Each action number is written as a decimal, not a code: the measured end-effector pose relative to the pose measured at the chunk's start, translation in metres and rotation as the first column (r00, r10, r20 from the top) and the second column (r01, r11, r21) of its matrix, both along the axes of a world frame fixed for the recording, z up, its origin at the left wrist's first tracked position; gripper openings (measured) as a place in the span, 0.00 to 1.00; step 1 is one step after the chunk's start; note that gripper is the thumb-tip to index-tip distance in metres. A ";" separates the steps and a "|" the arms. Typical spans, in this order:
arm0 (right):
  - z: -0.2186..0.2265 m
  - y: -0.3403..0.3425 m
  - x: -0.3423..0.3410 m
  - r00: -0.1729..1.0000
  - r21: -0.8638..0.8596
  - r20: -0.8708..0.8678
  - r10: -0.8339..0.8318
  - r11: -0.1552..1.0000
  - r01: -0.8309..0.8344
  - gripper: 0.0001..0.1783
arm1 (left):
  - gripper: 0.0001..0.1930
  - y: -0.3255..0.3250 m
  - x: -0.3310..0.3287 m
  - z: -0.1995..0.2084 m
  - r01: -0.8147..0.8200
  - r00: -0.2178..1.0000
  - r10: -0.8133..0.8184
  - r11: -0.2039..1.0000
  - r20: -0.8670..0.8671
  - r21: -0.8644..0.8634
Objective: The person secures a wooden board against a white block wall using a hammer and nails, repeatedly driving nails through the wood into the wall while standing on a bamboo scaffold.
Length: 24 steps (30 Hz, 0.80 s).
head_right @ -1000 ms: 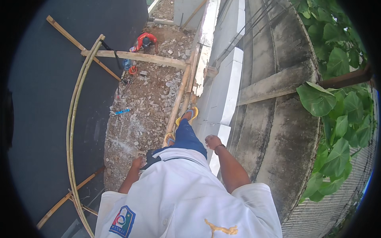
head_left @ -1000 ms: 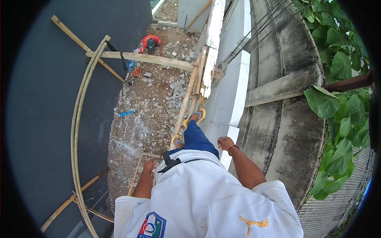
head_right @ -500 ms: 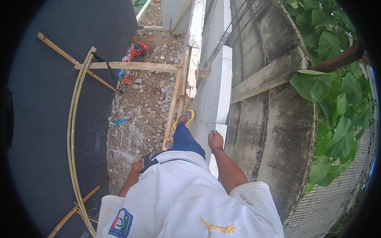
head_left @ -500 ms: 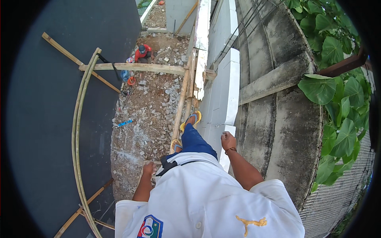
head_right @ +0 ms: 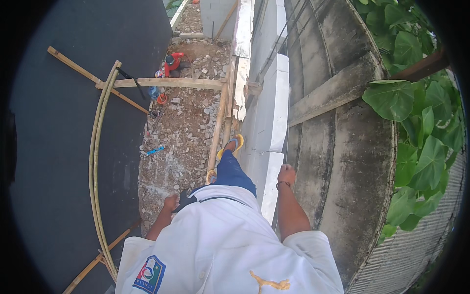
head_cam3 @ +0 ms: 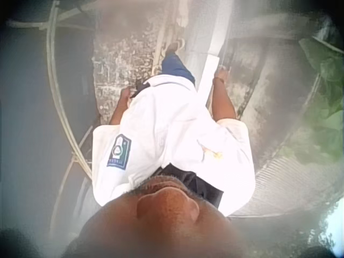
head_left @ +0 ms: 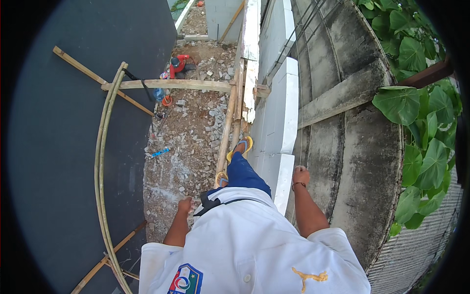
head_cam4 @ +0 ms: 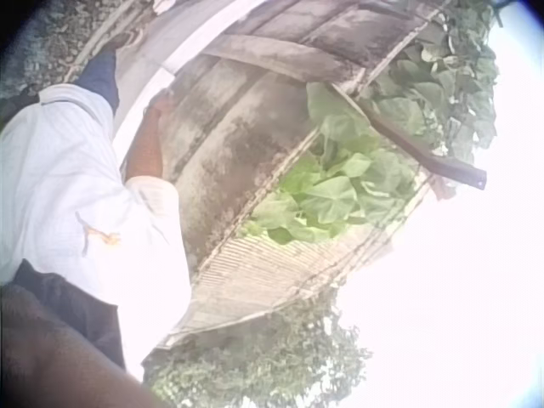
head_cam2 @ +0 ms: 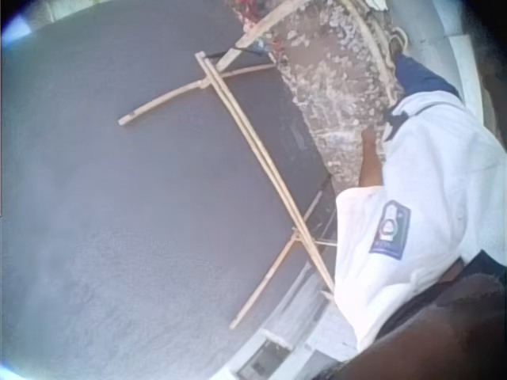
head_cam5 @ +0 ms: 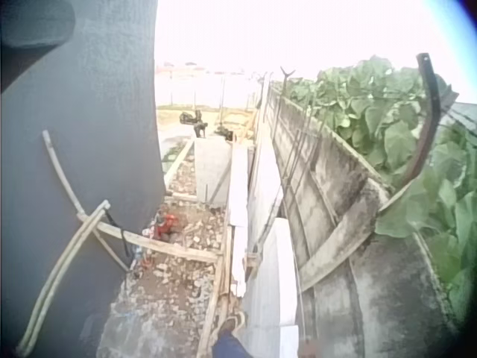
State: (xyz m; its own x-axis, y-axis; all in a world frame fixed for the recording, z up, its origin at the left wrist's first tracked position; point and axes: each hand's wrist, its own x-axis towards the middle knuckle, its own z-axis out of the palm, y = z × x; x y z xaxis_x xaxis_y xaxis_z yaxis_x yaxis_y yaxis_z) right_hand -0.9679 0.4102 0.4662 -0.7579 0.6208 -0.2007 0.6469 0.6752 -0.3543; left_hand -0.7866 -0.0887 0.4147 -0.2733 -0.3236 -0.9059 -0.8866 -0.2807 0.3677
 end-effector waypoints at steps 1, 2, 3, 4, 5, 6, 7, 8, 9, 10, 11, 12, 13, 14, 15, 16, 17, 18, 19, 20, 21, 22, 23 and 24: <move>0.012 -0.006 0.000 1.000 -0.003 0.001 0.000 1.000 0.000 0.15 | 0.12 -0.002 -0.001 -0.002 0.016 1.000 -0.016 1.000 0.002 0.005; 0.023 -0.012 0.000 0.998 -0.019 -0.062 -0.001 1.000 -0.001 0.15 | 0.12 -0.003 -0.002 -0.003 0.017 1.000 -0.017 1.000 0.003 0.000; 0.027 -0.017 -0.001 0.992 -0.035 -0.125 0.000 0.999 -0.004 0.15 | 0.13 -0.004 -0.001 -0.004 0.016 1.000 -0.016 1.000 0.000 -0.025; 0.026 -0.016 -0.001 0.992 -0.035 -0.125 -0.006 0.999 0.002 0.15 | 0.13 -0.001 -0.004 -0.002 0.020 1.000 -0.021 0.999 -0.005 -0.044; 0.022 -0.014 -0.001 0.993 -0.048 -0.121 0.002 0.999 -0.008 0.15 | 0.13 0.001 -0.006 0.000 0.024 1.000 -0.024 0.999 -0.004 -0.045; 0.020 -0.013 -0.001 0.993 -0.061 -0.117 0.012 0.998 -0.019 0.16 | 0.15 0.003 -0.007 0.003 0.061 0.998 -0.063 0.995 -0.011 -0.082; 0.010 -0.013 0.001 0.993 -0.062 -0.117 0.009 0.998 -0.017 0.16 | 0.16 0.006 -0.010 0.008 0.099 0.995 -0.102 0.988 -0.018 -0.120; -0.005 -0.010 0.004 0.984 0.104 -0.177 -0.012 0.994 0.031 0.16 | 0.16 0.009 -0.016 0.015 0.109 0.993 -0.112 0.987 -0.021 -0.118; -0.017 -0.005 0.007 0.971 0.263 -0.237 -0.024 0.961 0.088 0.16 | 0.14 0.012 -0.022 0.021 0.161 0.987 -0.160 0.983 0.020 -0.091; -0.013 -0.012 0.004 0.972 0.252 -0.235 -0.016 0.965 0.076 0.16 | 0.12 0.010 -0.021 0.026 0.191 0.980 -0.186 0.979 0.069 -0.077; 0.003 -0.017 0.000 0.999 0.164 -0.031 -0.043 0.985 0.047 0.17 | 0.12 0.009 -0.020 0.027 0.187 0.981 -0.182 0.979 0.069 -0.085; 0.016 -0.021 -0.002 0.983 0.074 0.175 -0.055 0.996 0.043 0.18 | 0.12 0.009 -0.019 0.029 0.233 0.972 -0.230 0.967 0.035 -0.102; 0.016 -0.021 -0.002 0.983 0.071 0.171 -0.058 0.996 0.047 0.18 | 0.12 0.009 -0.017 0.030 0.276 0.960 -0.278 0.954 0.001 -0.120; 0.016 -0.019 0.000 0.995 0.067 0.092 -0.037 0.997 0.031 0.18 | 0.12 0.008 -0.017 0.030 0.282 0.959 -0.284 0.952 0.003 -0.116; 0.016 -0.019 0.001 1.000 0.065 0.012 -0.017 0.998 0.016 0.19 | 0.12 0.007 -0.015 0.031 0.288 0.957 -0.289 0.951 0.012 -0.111; 0.018 -0.022 0.001 1.000 0.061 0.008 -0.021 0.998 0.020 0.19 | 0.12 0.006 -0.014 0.032 0.291 0.957 -0.291 0.950 0.015 -0.111; 0.019 -0.027 0.001 0.988 0.086 -0.154 -0.023 0.996 0.036 0.18 | 0.12 0.005 -0.013 0.032 0.293 0.956 -0.293 0.950 0.019 -0.109; 0.021 -0.030 0.000 0.950 0.107 -0.311 -0.022 0.993 0.058 0.18 | 0.12 0.002 -0.012 0.033 0.297 0.955 -0.296 0.949 0.021 -0.109; 0.018 -0.028 -0.002 0.947 0.105 -0.319 -0.030 0.992 0.067 0.18 | 0.11 0.001 -0.013 0.032 0.304 0.953 -0.303 0.947 0.021 -0.108; 0.014 -0.026 -0.004 0.985 0.089 -0.168 -0.024 0.995 0.039 0.17 | 0.11 0.000 -0.013 0.032 0.311 0.950 -0.311 0.944 0.020 -0.108; 0.011 -0.024 -0.005 1.000 0.068 -0.014 -0.014 0.998 0.015 0.17 | 0.11 -0.001 -0.014 0.031 0.316 0.948 -0.316 0.942 0.019 -0.109; 0.009 -0.024 -0.007 1.000 0.064 -0.025 -0.020 0.998 0.021 0.17 | 0.11 -0.003 -0.014 0.031 0.318 0.948 -0.318 0.942 0.019 -0.109; 0.007 -0.025 -0.008 0.999 0.048 -0.028 -0.047 0.998 0.049 0.17 | 0.11 -0.005 -0.014 0.030 0.321 0.947 -0.321 0.940 0.022 -0.112; 0.006 -0.025 -0.008 0.997 0.032 -0.031 -0.074 0.997 0.075 0.18 | 0.11 -0.006 -0.015 0.030 0.323 0.946 -0.323 0.940 0.019 -0.112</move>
State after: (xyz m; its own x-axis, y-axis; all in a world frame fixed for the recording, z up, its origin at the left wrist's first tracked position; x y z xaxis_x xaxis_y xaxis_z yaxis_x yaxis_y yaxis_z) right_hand -0.9756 0.3850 0.4718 -0.7143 0.6819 -0.1576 0.6857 0.6368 -0.3526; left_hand -0.8013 -0.0950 0.4442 -0.3802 -0.3174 -0.8687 -0.9226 0.0638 0.3804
